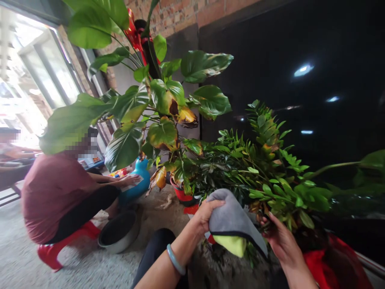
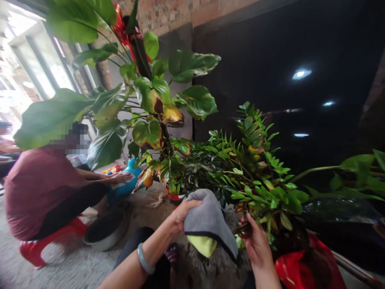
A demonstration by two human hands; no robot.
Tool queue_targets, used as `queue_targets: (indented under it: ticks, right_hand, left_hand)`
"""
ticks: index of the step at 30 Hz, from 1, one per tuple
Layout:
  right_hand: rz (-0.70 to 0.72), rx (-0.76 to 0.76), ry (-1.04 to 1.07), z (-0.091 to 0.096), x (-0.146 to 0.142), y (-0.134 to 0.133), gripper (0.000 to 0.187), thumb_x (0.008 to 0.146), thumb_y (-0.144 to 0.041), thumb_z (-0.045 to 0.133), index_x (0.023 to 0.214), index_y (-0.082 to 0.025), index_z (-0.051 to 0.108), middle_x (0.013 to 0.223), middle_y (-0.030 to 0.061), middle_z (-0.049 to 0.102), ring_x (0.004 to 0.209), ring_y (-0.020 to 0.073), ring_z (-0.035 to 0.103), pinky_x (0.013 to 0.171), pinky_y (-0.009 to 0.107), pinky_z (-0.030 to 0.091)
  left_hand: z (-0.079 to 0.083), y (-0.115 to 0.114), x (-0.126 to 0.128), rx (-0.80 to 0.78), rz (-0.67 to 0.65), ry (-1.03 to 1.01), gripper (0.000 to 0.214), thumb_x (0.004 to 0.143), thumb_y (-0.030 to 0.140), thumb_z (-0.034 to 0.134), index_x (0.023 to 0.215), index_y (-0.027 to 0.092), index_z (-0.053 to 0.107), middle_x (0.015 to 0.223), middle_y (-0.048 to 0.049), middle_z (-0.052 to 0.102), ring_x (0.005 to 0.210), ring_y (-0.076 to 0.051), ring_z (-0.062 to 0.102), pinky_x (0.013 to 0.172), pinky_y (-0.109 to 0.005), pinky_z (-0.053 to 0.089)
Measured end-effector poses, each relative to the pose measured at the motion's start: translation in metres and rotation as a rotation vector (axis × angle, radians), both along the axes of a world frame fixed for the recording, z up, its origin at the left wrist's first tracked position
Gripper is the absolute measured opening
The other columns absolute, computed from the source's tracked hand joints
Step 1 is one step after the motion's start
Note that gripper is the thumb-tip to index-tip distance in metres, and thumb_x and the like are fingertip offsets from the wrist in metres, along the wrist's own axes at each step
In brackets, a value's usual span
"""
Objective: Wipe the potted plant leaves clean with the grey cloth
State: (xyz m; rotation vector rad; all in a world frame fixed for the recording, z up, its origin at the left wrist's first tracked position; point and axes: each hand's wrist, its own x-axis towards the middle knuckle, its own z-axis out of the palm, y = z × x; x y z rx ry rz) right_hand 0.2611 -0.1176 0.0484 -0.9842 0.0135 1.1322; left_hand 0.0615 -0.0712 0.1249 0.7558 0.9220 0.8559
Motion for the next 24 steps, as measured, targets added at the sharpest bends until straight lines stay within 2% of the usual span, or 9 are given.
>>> queue_targets:
  ticks: [3, 7, 9, 11, 14, 16, 19, 22, 24]
  right_hand:
    - [-0.007, -0.009, -0.016, 0.000, 0.001, -0.002, 0.034, 0.042, -0.021, 0.083, 0.067, -0.018, 0.059, 0.051, -0.0022, 0.063, 0.042, 0.0116, 0.056, 0.032, 0.017, 0.038]
    - [-0.019, -0.025, -0.020, 0.000, -0.001, 0.000, 0.039, 0.039, -0.021, 0.084, 0.070, -0.018, 0.059, 0.051, -0.0020, 0.063, 0.042, 0.0121, 0.057, 0.033, 0.017, 0.039]
    - [-0.018, -0.024, -0.017, -0.001, -0.002, 0.001, 0.041, 0.038, -0.022, 0.084, 0.071, -0.018, 0.059, 0.052, -0.0023, 0.064, 0.043, 0.0123, 0.057, 0.034, 0.018, 0.041]
    - [-0.019, -0.022, -0.016, -0.002, -0.002, 0.002, 0.042, 0.037, -0.022, 0.084, 0.072, -0.018, 0.059, 0.052, -0.0028, 0.064, 0.043, 0.0123, 0.057, 0.035, 0.018, 0.041]
    - [-0.023, -0.025, -0.015, -0.003, -0.002, 0.003, 0.042, 0.039, -0.021, 0.084, 0.073, -0.018, 0.060, 0.052, -0.0036, 0.064, 0.042, 0.0117, 0.057, 0.035, 0.018, 0.041]
    - [-0.031, -0.030, -0.013, -0.004, -0.001, 0.002, 0.041, 0.040, -0.020, 0.083, 0.074, -0.018, 0.060, 0.052, -0.0036, 0.064, 0.042, 0.0113, 0.056, 0.036, 0.018, 0.042]
    - [-0.034, -0.022, -0.004, -0.005, 0.001, 0.000, 0.041, 0.039, -0.018, 0.083, 0.073, -0.018, 0.060, 0.052, -0.0031, 0.064, 0.042, 0.0120, 0.057, 0.035, 0.018, 0.042]
    - [-0.020, -0.024, -0.013, -0.008, 0.002, 0.000, 0.042, 0.040, -0.020, 0.085, 0.074, -0.019, 0.060, 0.053, -0.0030, 0.064, 0.042, 0.0130, 0.057, 0.033, 0.019, 0.041]
    - [-0.017, -0.025, -0.038, -0.010, 0.002, 0.002, 0.042, 0.042, -0.023, 0.085, 0.074, -0.019, 0.059, 0.054, -0.0032, 0.064, 0.043, 0.0134, 0.058, 0.034, 0.020, 0.041]
  left_hand:
    - [0.036, 0.013, -0.006, 0.065, 0.016, -0.085, 0.032, 0.043, 0.018, 0.074, 0.075, 0.015, 0.069, 0.063, -0.0019, 0.068, 0.060, -0.018, 0.063, 0.065, -0.030, 0.049]
    - [0.079, 0.038, -0.008, 0.408, 0.201, -0.088, 0.029, 0.041, 0.015, 0.070, 0.070, 0.017, 0.067, 0.066, 0.0029, 0.067, 0.061, -0.013, 0.057, 0.062, -0.025, 0.045]
    - [0.078, 0.045, -0.004, 0.505, 0.305, -0.025, 0.020, 0.042, 0.014, 0.067, 0.062, 0.017, 0.064, 0.057, 0.0065, 0.061, 0.054, -0.009, 0.050, 0.056, -0.021, 0.039]
    - [0.058, 0.043, 0.000, 0.489, 0.357, 0.086, 0.013, 0.042, 0.012, 0.062, 0.054, 0.017, 0.061, 0.048, 0.0088, 0.052, 0.048, -0.007, 0.042, 0.050, -0.020, 0.033]
    - [0.017, 0.025, 0.004, 0.294, 0.267, 0.242, 0.009, 0.041, 0.011, 0.059, 0.046, 0.017, 0.057, 0.044, 0.0076, 0.050, 0.046, -0.009, 0.041, 0.048, -0.021, 0.031]
    - [0.003, 0.010, 0.002, 0.191, 0.163, 0.234, 0.009, 0.041, 0.013, 0.061, 0.049, 0.017, 0.060, 0.046, 0.0052, 0.055, 0.047, -0.011, 0.045, 0.048, -0.023, 0.034]
    - [0.023, 0.007, -0.007, 0.239, 0.208, 0.124, 0.014, 0.043, 0.020, 0.066, 0.056, 0.017, 0.062, 0.050, 0.0039, 0.058, 0.049, -0.012, 0.048, 0.049, -0.024, 0.036]
    - [0.066, 0.029, -0.018, 0.440, 0.472, 0.010, 0.021, 0.045, 0.026, 0.071, 0.061, 0.017, 0.061, 0.053, 0.0053, 0.057, 0.051, -0.010, 0.047, 0.052, -0.022, 0.036]
    - [0.079, 0.044, -0.021, 0.520, 0.619, -0.017, 0.024, 0.045, 0.028, 0.071, 0.064, 0.018, 0.061, 0.055, 0.0063, 0.056, 0.052, -0.009, 0.046, 0.054, -0.022, 0.037]
